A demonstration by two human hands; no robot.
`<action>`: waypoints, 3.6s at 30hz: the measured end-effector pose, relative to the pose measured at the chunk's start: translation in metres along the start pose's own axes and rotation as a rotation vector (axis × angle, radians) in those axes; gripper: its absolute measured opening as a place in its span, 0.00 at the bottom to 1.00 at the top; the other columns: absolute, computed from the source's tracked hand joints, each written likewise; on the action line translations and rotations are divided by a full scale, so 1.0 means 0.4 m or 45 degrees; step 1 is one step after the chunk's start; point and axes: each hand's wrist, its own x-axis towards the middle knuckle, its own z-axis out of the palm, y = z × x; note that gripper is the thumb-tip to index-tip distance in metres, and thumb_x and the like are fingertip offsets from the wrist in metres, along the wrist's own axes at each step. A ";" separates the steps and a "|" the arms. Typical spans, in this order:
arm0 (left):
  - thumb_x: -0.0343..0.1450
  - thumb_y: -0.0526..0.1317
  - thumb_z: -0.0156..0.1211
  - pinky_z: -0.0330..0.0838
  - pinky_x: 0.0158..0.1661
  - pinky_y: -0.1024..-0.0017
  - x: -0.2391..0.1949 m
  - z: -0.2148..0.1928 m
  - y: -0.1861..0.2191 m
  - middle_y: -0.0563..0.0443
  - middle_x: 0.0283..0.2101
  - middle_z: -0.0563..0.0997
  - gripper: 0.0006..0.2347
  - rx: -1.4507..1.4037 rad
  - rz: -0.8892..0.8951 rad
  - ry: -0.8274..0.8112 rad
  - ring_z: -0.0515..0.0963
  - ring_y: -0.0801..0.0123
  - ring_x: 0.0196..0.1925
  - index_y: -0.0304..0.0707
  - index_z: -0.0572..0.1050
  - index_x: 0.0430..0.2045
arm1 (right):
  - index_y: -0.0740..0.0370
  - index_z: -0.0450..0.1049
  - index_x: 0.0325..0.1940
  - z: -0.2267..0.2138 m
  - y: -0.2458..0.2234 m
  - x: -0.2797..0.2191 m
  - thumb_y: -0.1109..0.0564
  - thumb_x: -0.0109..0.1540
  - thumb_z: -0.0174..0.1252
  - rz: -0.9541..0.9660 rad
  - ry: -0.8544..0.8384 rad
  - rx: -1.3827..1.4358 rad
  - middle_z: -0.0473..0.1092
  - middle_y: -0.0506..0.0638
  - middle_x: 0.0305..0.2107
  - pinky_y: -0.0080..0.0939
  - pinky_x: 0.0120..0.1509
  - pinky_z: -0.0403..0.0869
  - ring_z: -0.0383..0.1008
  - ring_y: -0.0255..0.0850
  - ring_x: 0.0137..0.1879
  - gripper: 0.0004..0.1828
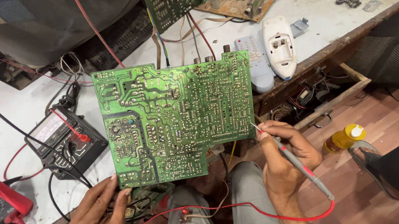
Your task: The person tests a green circuit board using a multimeter. They hold the board with one hand and use the multimeter probes to touch various points on the board's surface, checking electrical readings displayed on the multimeter.
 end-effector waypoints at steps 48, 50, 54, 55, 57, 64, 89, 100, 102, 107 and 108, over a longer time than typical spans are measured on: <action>0.64 0.33 0.75 0.81 0.33 0.76 0.014 -0.018 0.004 0.45 0.41 0.86 0.14 0.002 0.047 0.039 0.86 0.69 0.35 0.32 0.83 0.43 | 0.72 0.73 0.52 -0.206 0.228 0.009 0.74 0.65 0.48 -0.723 -0.658 -0.945 0.68 0.57 0.49 0.34 0.70 0.70 0.71 0.45 0.60 0.13; 0.64 0.34 0.75 0.81 0.32 0.77 0.016 -0.019 0.003 0.45 0.41 0.86 0.14 -0.004 0.048 0.036 0.86 0.70 0.34 0.32 0.83 0.43 | 0.72 0.73 0.51 -0.199 0.216 0.010 0.74 0.63 0.48 -0.739 -0.647 -1.008 0.68 0.57 0.48 0.34 0.69 0.71 0.71 0.45 0.60 0.14; 0.64 0.34 0.74 0.80 0.34 0.76 0.016 -0.020 0.006 0.45 0.41 0.86 0.14 0.018 0.095 0.048 0.86 0.69 0.35 0.31 0.83 0.43 | 0.72 0.72 0.49 -0.165 0.205 -0.012 0.75 0.67 0.49 -0.691 -0.560 -0.845 0.67 0.56 0.48 0.31 0.68 0.72 0.72 0.41 0.60 0.10; 0.64 0.34 0.74 0.80 0.34 0.76 0.016 -0.020 0.007 0.45 0.41 0.86 0.14 0.025 0.110 0.053 0.86 0.69 0.36 0.31 0.83 0.44 | 0.72 0.72 0.49 -0.166 0.192 -0.010 0.76 0.66 0.50 -0.690 -0.581 -0.890 0.68 0.57 0.48 0.32 0.68 0.72 0.72 0.43 0.59 0.11; 0.64 0.34 0.75 0.80 0.33 0.76 0.014 -0.020 0.007 0.45 0.41 0.86 0.14 0.009 0.049 0.039 0.86 0.69 0.34 0.31 0.83 0.43 | 0.73 0.73 0.48 -0.166 0.164 0.000 0.77 0.63 0.51 -0.697 -0.626 -0.941 0.69 0.58 0.47 0.34 0.66 0.72 0.73 0.45 0.58 0.12; 0.64 0.33 0.75 0.80 0.35 0.74 0.014 -0.018 -0.005 0.45 0.41 0.86 0.15 -0.001 0.134 0.052 0.86 0.67 0.37 0.31 0.83 0.43 | 0.72 0.73 0.50 -0.136 0.159 -0.022 0.74 0.71 0.52 -0.755 -0.500 -0.852 0.69 0.57 0.47 0.30 0.65 0.73 0.73 0.42 0.57 0.06; 0.64 0.34 0.74 0.80 0.35 0.74 0.013 -0.020 0.002 0.45 0.41 0.86 0.15 0.015 0.110 0.050 0.86 0.67 0.37 0.31 0.83 0.43 | 0.71 0.74 0.49 -0.145 0.101 -0.022 0.75 0.72 0.52 -0.706 -0.585 -1.155 0.70 0.54 0.45 0.32 0.71 0.72 0.73 0.41 0.59 0.08; 0.64 0.34 0.75 0.80 0.37 0.73 0.015 -0.020 0.009 0.44 0.41 0.86 0.14 0.036 0.104 0.056 0.86 0.66 0.39 0.31 0.83 0.43 | 0.71 0.74 0.49 -0.151 0.104 -0.017 0.76 0.66 0.50 -0.692 -0.606 -1.110 0.70 0.56 0.46 0.33 0.71 0.71 0.73 0.43 0.58 0.12; 0.64 0.34 0.75 0.81 0.37 0.73 0.014 -0.020 0.010 0.45 0.41 0.86 0.14 0.020 0.077 0.051 0.87 0.66 0.38 0.31 0.83 0.43 | 0.71 0.74 0.50 -0.149 0.100 -0.019 0.75 0.68 0.50 -0.702 -0.597 -1.124 0.70 0.56 0.46 0.32 0.71 0.71 0.73 0.43 0.58 0.11; 0.63 0.33 0.74 0.81 0.38 0.74 0.009 -0.014 -0.001 0.44 0.42 0.86 0.14 0.014 0.058 0.051 0.87 0.66 0.39 0.31 0.83 0.42 | 0.73 0.74 0.50 -0.106 0.083 -0.009 0.72 0.71 0.55 -0.221 -0.445 -0.500 0.74 0.56 0.50 0.34 0.71 0.73 0.74 0.39 0.57 0.04; 0.64 0.32 0.74 0.80 0.41 0.74 0.007 -0.020 -0.006 0.44 0.42 0.85 0.14 0.034 0.098 0.068 0.86 0.65 0.40 0.30 0.83 0.43 | 0.73 0.75 0.48 -0.092 0.076 0.000 0.71 0.70 0.57 -0.124 -0.380 -0.353 0.75 0.57 0.50 0.35 0.70 0.74 0.75 0.39 0.56 0.04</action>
